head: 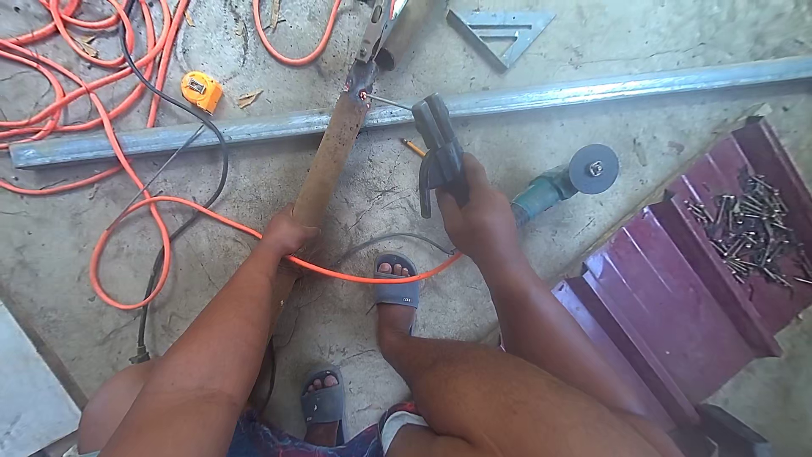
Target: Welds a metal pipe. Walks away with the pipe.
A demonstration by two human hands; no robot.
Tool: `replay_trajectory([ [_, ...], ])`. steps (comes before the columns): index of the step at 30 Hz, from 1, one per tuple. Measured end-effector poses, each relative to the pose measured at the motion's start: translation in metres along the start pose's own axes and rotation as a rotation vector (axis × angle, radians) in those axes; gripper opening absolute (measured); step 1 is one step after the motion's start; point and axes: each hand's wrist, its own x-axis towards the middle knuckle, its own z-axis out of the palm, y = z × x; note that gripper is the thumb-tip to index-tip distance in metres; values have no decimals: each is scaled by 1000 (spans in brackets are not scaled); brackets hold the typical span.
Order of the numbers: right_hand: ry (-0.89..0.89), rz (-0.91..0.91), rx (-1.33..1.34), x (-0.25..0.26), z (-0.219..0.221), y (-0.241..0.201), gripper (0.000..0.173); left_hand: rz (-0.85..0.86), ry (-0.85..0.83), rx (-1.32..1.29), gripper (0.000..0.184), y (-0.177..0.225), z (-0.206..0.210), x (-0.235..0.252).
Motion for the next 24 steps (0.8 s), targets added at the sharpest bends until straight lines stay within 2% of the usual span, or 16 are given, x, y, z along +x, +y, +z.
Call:
replay_trajectory([
  [9,-71,58,-3,0,-5,-3,57,10,2,-28,81,0,2,-5],
  [14,-152,96,-22,-1,-10,-4,59,-1,20,42,86,-2,3,-3],
  [17,-119,90,-20,0,-5,0,62,-46,11,69,67,4,3,-8],
  [18,-122,86,-13,0,-5,0,62,-62,0,88,67,6,3,-9],
  [20,-106,73,-8,1,-3,0,60,-43,16,67,68,7,2,-12],
  [24,-111,60,3,5,-1,3,59,-1,22,81,84,6,0,-13],
])
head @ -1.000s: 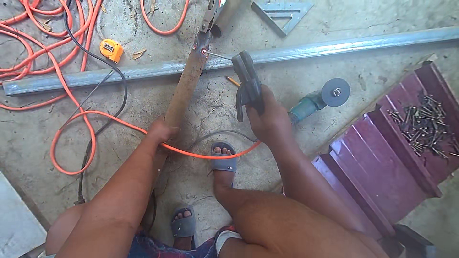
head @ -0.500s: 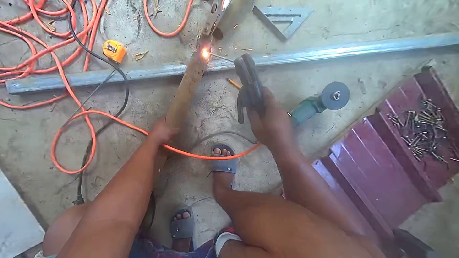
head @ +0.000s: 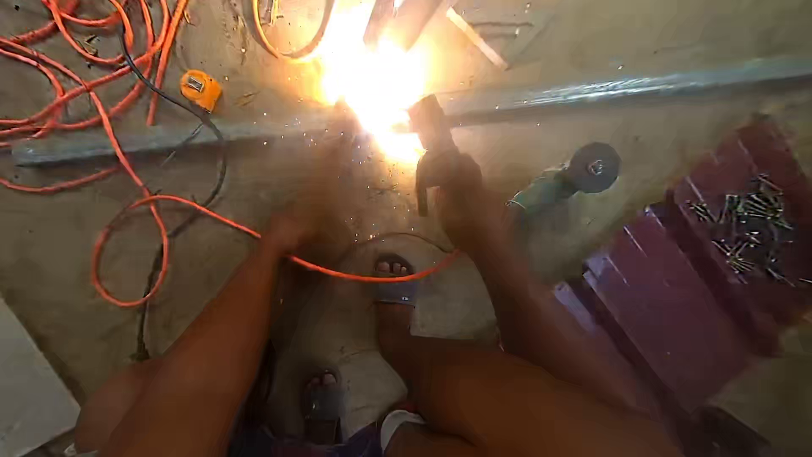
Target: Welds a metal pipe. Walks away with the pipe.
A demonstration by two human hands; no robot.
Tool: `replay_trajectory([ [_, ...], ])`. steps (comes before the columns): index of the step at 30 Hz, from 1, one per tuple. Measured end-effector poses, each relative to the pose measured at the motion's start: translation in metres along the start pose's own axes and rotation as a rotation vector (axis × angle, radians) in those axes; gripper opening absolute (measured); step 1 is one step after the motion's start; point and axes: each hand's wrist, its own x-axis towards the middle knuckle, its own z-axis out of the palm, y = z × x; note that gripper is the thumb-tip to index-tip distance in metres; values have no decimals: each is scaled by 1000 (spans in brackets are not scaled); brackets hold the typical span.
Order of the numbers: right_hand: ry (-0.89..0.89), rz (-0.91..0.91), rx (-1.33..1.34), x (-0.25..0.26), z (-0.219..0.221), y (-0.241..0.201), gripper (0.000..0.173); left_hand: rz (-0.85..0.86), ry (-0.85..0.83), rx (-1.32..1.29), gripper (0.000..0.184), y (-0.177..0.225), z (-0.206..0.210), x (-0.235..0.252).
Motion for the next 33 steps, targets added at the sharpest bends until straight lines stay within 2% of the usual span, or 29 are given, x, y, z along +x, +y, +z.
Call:
replay_trajectory([
  [4,2,-9,26,0,-1,-1,57,-8,-1,-22,76,0,2,-2],
  [13,25,-21,24,1,1,0,57,-6,-3,-68,83,-7,4,9],
  [33,63,-49,-20,4,2,0,57,17,-1,-86,81,-7,4,11],
])
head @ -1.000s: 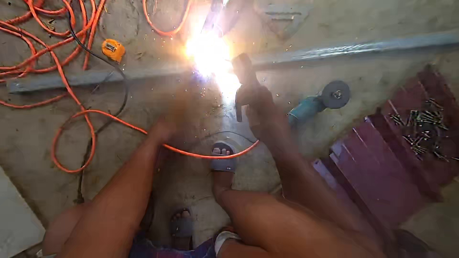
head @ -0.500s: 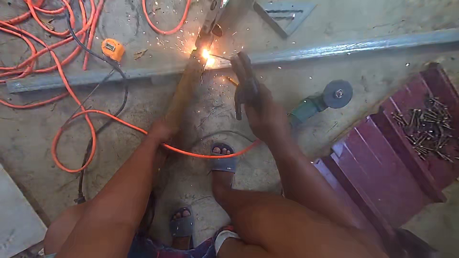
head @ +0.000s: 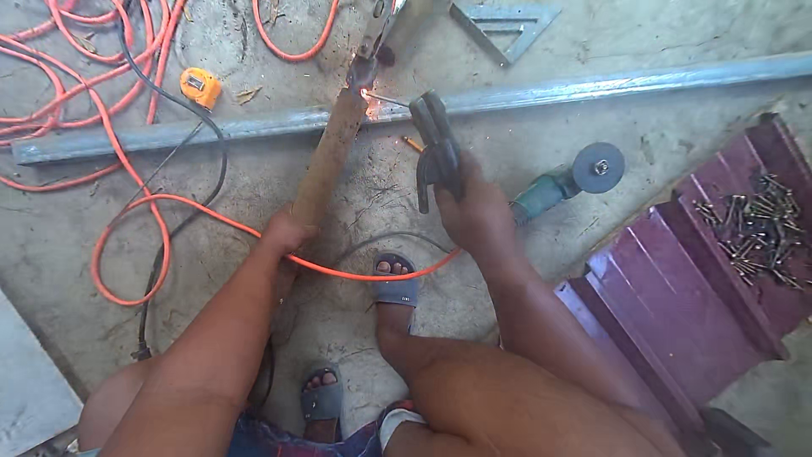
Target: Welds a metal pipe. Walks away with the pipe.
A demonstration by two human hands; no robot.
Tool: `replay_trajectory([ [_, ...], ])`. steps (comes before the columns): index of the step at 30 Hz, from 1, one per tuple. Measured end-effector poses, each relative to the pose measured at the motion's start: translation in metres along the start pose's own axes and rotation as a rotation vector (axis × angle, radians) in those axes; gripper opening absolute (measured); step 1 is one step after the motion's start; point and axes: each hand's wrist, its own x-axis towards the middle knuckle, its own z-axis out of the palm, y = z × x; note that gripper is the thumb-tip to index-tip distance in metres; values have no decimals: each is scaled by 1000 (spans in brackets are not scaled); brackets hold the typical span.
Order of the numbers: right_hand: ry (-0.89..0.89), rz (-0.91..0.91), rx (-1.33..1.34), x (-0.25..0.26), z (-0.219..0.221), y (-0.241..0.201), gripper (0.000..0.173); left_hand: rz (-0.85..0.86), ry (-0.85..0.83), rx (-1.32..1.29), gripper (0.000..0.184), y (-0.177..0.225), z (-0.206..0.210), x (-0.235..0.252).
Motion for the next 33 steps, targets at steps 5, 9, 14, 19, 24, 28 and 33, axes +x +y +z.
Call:
replay_trajectory([
  [5,-26,33,-10,0,-2,-1,61,2,-9,10,82,0,-1,-1],
  [9,-53,46,-1,3,-1,1,62,-12,-5,37,82,2,-2,-3],
  [14,-62,73,6,1,-6,-5,59,-13,12,28,79,2,0,-6],
  [19,-90,71,-42,0,-9,-5,60,-12,3,48,80,3,0,-4],
  [24,-36,84,26,-8,-15,-1,59,-24,-27,10,82,-1,-2,0],
  [28,37,133,118,-13,-12,12,61,-5,-17,-4,79,9,-4,-9],
  [33,87,317,400,-15,1,36,57,-12,28,10,82,7,1,-8],
])
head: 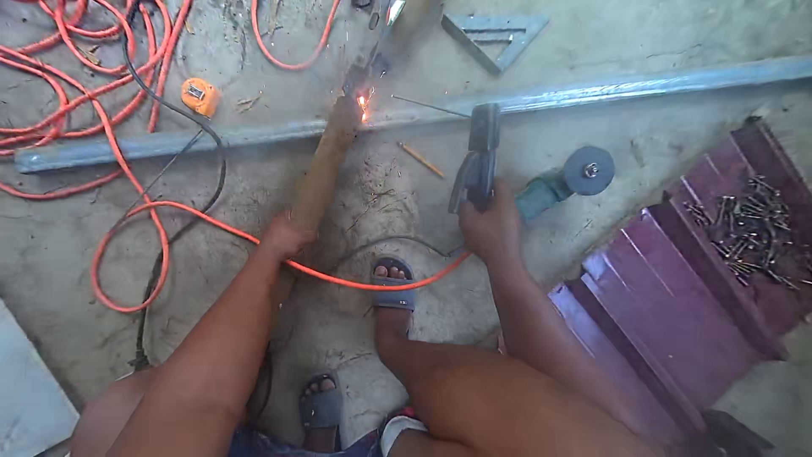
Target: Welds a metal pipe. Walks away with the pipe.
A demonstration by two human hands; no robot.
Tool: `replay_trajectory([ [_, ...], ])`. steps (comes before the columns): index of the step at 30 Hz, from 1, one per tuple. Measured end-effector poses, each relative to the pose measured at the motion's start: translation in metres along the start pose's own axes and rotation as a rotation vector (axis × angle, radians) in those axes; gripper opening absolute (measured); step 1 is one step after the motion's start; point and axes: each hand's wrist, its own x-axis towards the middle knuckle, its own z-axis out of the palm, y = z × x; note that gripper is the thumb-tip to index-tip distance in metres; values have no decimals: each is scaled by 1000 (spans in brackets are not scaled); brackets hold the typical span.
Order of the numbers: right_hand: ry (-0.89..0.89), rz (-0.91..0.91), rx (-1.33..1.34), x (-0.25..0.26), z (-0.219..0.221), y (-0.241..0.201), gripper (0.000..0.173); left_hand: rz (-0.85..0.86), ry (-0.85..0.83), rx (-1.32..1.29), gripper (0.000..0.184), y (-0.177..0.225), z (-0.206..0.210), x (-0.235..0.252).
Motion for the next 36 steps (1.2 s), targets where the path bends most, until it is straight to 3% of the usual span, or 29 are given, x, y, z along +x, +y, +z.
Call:
replay_trajectory([
  [4,102,168,516,5,9,32,42,-3,59,49,80,-3,9,-1],
  [6,234,238,766,15,13,43,36,-15,59,87,82,-1,10,-1],
  [9,400,338,913,30,12,52,38,-31,51,136,84,-1,10,2],
  [14,438,424,923,42,7,46,36,-22,40,104,85,0,9,2],
  [18,376,355,931,25,2,49,28,-4,51,97,89,0,10,1],
  [21,350,344,965,2,21,54,27,-4,73,129,89,3,10,-1],
  [24,345,463,1024,-6,49,60,24,0,77,135,89,4,10,-1],
  [27,367,519,1043,-1,61,67,33,-1,79,167,90,4,9,-4],
  [30,385,446,1034,14,57,69,18,0,75,190,92,4,7,-5],
  [34,328,345,860,47,45,65,49,3,58,219,95,5,5,-6],
  [36,341,324,741,68,46,67,50,-9,50,242,95,8,4,-7],
])
